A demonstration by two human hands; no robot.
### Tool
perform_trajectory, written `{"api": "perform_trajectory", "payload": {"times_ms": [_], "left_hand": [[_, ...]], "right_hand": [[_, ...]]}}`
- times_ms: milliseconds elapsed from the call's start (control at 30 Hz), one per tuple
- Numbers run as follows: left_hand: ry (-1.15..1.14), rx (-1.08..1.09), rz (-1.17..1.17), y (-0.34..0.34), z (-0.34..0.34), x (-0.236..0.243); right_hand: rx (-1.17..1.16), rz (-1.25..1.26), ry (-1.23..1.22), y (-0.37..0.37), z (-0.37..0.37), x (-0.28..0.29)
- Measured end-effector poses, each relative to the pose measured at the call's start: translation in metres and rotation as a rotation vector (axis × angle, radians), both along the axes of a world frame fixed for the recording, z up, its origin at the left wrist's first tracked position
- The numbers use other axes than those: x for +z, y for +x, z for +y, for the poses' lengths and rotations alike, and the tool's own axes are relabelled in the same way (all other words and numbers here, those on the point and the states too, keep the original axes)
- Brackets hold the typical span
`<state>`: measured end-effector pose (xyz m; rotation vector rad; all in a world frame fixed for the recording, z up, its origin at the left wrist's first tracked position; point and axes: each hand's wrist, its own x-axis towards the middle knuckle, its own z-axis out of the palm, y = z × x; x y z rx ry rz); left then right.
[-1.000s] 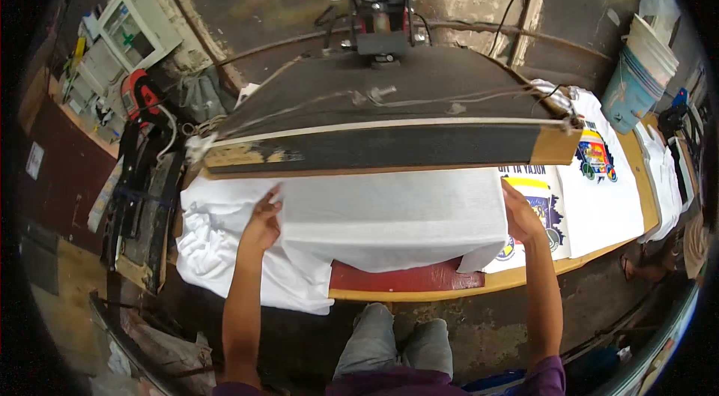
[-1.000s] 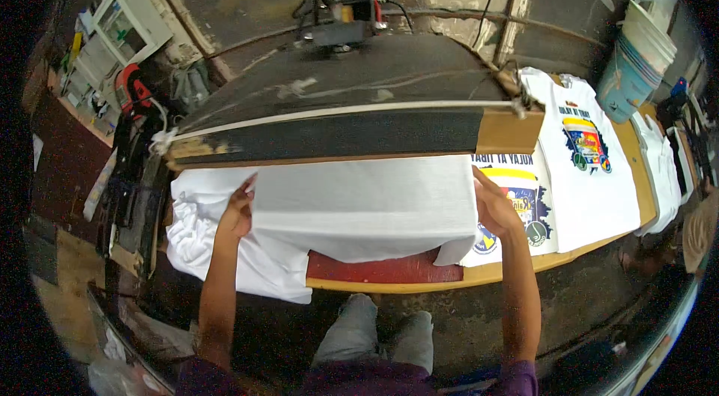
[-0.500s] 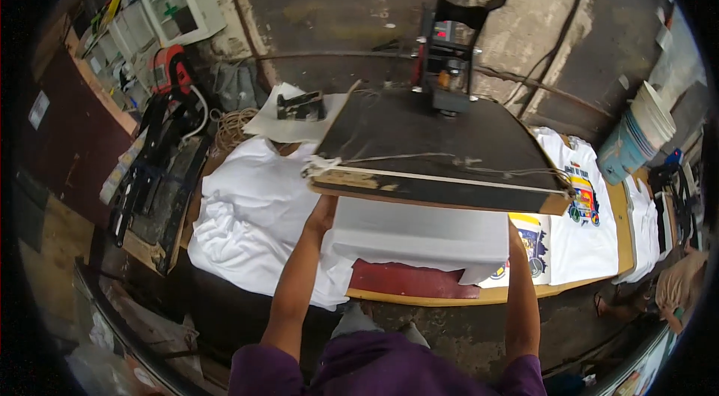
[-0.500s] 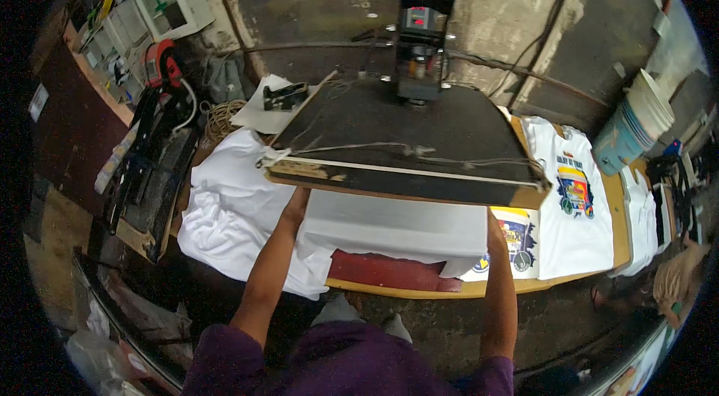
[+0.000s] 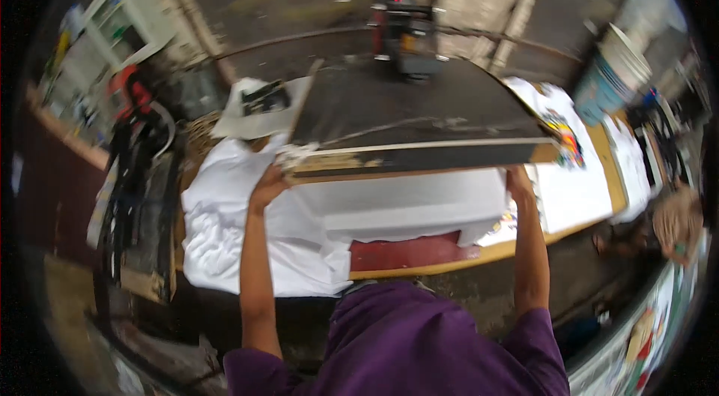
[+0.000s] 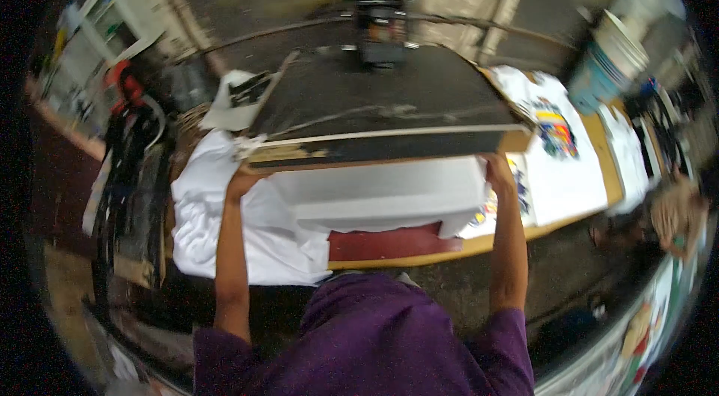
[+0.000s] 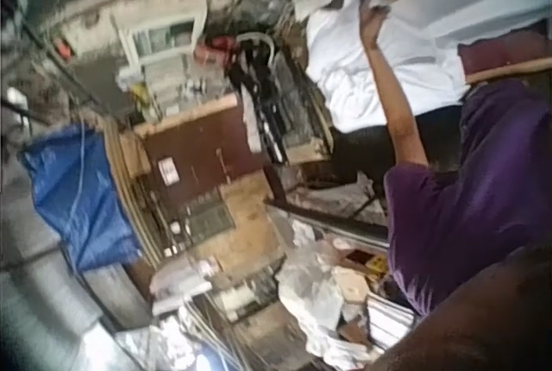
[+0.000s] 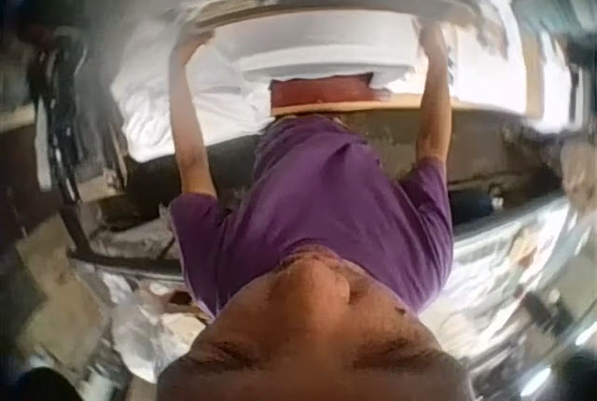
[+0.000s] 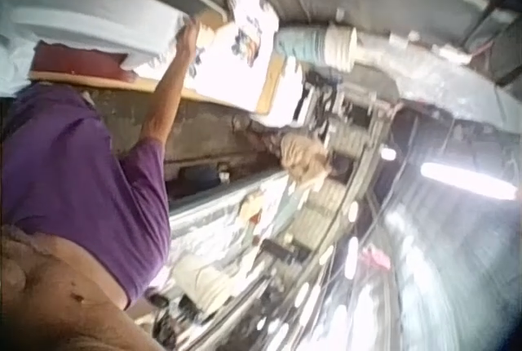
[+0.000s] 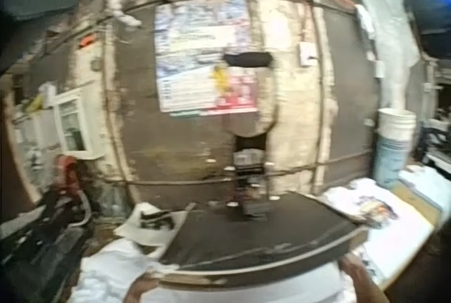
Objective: Printing designs onto white t-shirts using a heat press machine.
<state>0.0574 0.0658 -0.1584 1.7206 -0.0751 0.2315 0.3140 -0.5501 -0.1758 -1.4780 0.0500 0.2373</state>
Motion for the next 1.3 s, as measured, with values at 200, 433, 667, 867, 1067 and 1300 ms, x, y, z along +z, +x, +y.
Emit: {"api": "perform_trajectory", "payload": {"times_ms": [200,433,667,867,1067,1300], "left_hand": [[0.163,-0.005,0.267,0.010,0.022,-0.017],[0.079,0.354,0.195,-0.005,-0.021,-0.024],[0.276,0.766,0.162,-0.100,-0.095,-0.064],[0.027,1.100,0.191,-0.165,-0.185,-0.115],[0.329,1.171,0.423,-0.210,-0.219,-0.092],[0.512,1.206,0.482,-0.227,-0.220,-0.061]], "right_hand": [[0.272,-0.048,-0.067,-0.014,-0.026,0.056],[0.152,-0.340,-0.906,-0.017,-0.056,-0.018],[0.461,-0.568,-1.432,-0.131,-0.166,-0.104],[0.364,-0.729,-1.356,-0.146,-0.199,-0.127],[0.403,-0.746,-1.340,-0.132,-0.198,-0.131],[0.244,-0.876,-1.294,-0.131,-0.198,-0.136]]}}
